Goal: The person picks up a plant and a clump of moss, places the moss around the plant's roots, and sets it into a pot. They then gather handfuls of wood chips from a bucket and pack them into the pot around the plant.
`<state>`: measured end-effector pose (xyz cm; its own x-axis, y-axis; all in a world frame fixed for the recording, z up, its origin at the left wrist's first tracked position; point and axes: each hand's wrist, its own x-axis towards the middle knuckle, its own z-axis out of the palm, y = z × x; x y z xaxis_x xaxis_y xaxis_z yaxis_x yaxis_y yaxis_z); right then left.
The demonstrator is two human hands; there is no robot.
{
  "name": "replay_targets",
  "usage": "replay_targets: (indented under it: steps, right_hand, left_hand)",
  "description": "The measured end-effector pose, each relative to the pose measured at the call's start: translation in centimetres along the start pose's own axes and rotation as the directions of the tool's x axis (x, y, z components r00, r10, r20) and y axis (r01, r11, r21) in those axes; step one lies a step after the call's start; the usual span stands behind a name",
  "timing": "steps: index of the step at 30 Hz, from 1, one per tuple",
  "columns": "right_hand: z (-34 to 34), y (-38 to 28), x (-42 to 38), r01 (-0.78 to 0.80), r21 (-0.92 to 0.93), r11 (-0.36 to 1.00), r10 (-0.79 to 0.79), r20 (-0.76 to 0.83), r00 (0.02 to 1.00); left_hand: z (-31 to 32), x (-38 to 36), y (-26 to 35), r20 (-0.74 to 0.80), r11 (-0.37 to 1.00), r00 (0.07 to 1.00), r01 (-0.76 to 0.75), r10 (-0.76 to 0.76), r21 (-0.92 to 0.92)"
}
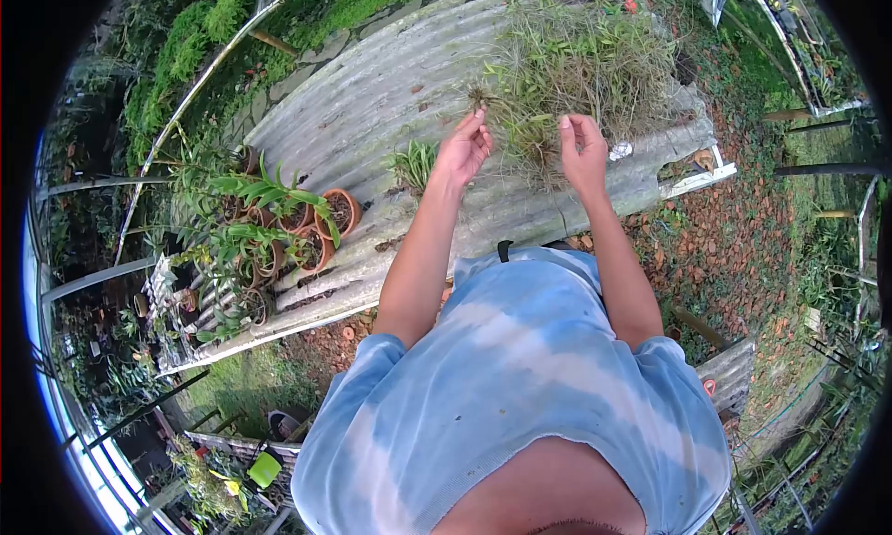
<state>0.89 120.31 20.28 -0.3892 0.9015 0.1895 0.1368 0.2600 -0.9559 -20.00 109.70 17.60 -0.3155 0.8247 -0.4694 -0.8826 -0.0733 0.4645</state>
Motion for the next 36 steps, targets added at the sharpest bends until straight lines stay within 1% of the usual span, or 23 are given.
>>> replay_targets:
  steps: [3,6,8,10,11,13,14,16,17,19,20,22,23,24,26,28,29,30,31,32,33,34,36]
  right_hand:
    - [0.3,0.8,0.1,-0.16,-0.022,0.987,0.161,0.058,0.985]
    - [1.6,0.2,-0.5,-0.282,0.243,0.928,0.208,0.289,0.935]
    - [1.7,-0.9,-0.3,-0.369,0.308,0.877,0.246,0.372,0.895]
    - [1.6,-2.7,-0.1,-0.442,0.4,0.803,0.253,0.442,0.86]
    - [1.8,-2.7,-0.1,-0.456,0.386,0.801,0.276,0.437,0.856]
    - [2.0,-2.7,0.3,-0.483,0.358,0.799,0.322,0.423,0.847]
    - [2.0,-2.2,0.5,-0.496,0.384,0.779,0.332,0.418,0.845]
    - [2.0,-1.1,1.0,-0.52,0.433,0.737,0.353,0.41,0.841]
    - [1.7,-0.7,1.4,-0.505,0.431,0.748,0.345,0.398,0.85]
    - [1.1,-0.8,2.1,-0.472,0.427,0.771,0.326,0.372,0.869]
    - [0.7,-0.9,2.3,-0.482,0.435,0.761,0.331,0.379,0.864]
    - [0.1,-1.1,2.7,-0.502,0.45,0.738,0.34,0.396,0.853]
    - [-0.2,-1.1,2.8,-0.496,0.415,0.763,0.33,0.41,0.85]
    - [-0.5,-1.2,2.9,-0.506,0.418,0.755,0.341,0.409,0.847]
    - [-1.2,-1.5,3.0,-0.524,0.421,0.741,0.361,0.408,0.839]
    - [-2.0,-2.2,3.0,-0.504,0.436,0.746,0.338,0.405,0.85]
    - [-2.3,-2.4,2.9,-0.5,0.461,0.733,0.329,0.404,0.854]
    - [-2.6,-2.7,2.8,-0.497,0.485,0.719,0.322,0.401,0.858]
    - [-2.8,-3.2,2.6,-0.486,0.487,0.726,0.309,0.401,0.863]
    - [-2.9,-3.2,2.8,-0.494,0.472,0.73,0.31,0.416,0.855]
    - [-3.2,-3.1,2.8,-0.505,0.456,0.733,0.314,0.432,0.846]
    - [-3.4,-3.0,2.6,-0.517,0.439,0.735,0.32,0.447,0.835]
    - [-3.4,-3.3,2.6,-0.543,0.357,0.76,0.357,0.469,0.808]
  left_hand:
    - [0.4,-0.6,0.3,0.008,0.997,1.0,-0.015,0.016,-0.071]
    - [0.5,-0.7,0.0,-0.011,0.99,0.999,-0.048,0.047,-0.129]
    - [0.2,-0.7,-0.4,-0.036,0.982,0.997,-0.08,0.075,-0.172]
    - [0.1,-0.7,-0.5,-0.078,0.975,0.996,-0.067,0.052,-0.212]
    - [0.0,-0.7,-0.7,-0.097,0.971,0.995,-0.06,0.038,-0.233]
    - [0.5,-1.1,-1.1,-0.083,0.989,0.996,-0.024,0.012,-0.146]
    - [0.8,-1.4,-1.4,-0.076,0.995,0.997,-0.005,-0.002,-0.104]
    - [0.6,-1.3,-2.0,-0.127,1.0,0.992,0.022,-0.02,0.015]
    - [0.5,-1.3,-2.2,-0.151,0.996,0.988,0.037,-0.026,0.075]
    - [0.2,-1.7,-2.1,-0.116,0.978,0.992,0.066,-0.043,0.199]
    - [-0.1,-2.1,-2.0,-0.098,0.963,0.994,0.077,-0.053,0.26]
    - [-0.5,-2.9,-1.3,-0.094,0.861,0.991,0.13,-0.096,0.491]
    - [-0.7,-3.3,-0.7,-0.098,0.788,0.989,0.15,-0.114,0.597]
    - [-1.5,-3.3,0.0,-0.169,0.659,0.977,0.215,-0.133,0.721]
    - [-4.1,-2.5,1.2,-0.315,0.341,0.94,0.34,-0.128,0.876]
    - [-7.7,-0.6,2.3,-0.307,-0.047,0.952,0.307,-0.003,0.951]
    - [-8.6,-0.1,2.7,-0.286,-0.246,0.956,0.291,0.056,0.925]
    - [-7.9,-0.8,2.6,-0.17,-0.22,0.957,0.223,0.233,0.95]
    - [-6.0,-2.0,2.5,-0.053,-0.209,0.914,0.148,0.403,0.967]
    - [-3.8,-3.1,2.6,0.058,-0.211,0.828,0.073,0.557,0.975]
    - [-1.4,-3.8,3.1,0.267,-0.252,0.781,-0.145,0.565,0.957]
    - [0.8,-4.5,3.6,0.459,-0.295,0.688,-0.352,0.563,0.889]
    - [5.0,-5.9,4.5,0.626,-0.494,0.715,-0.441,0.311,0.749]
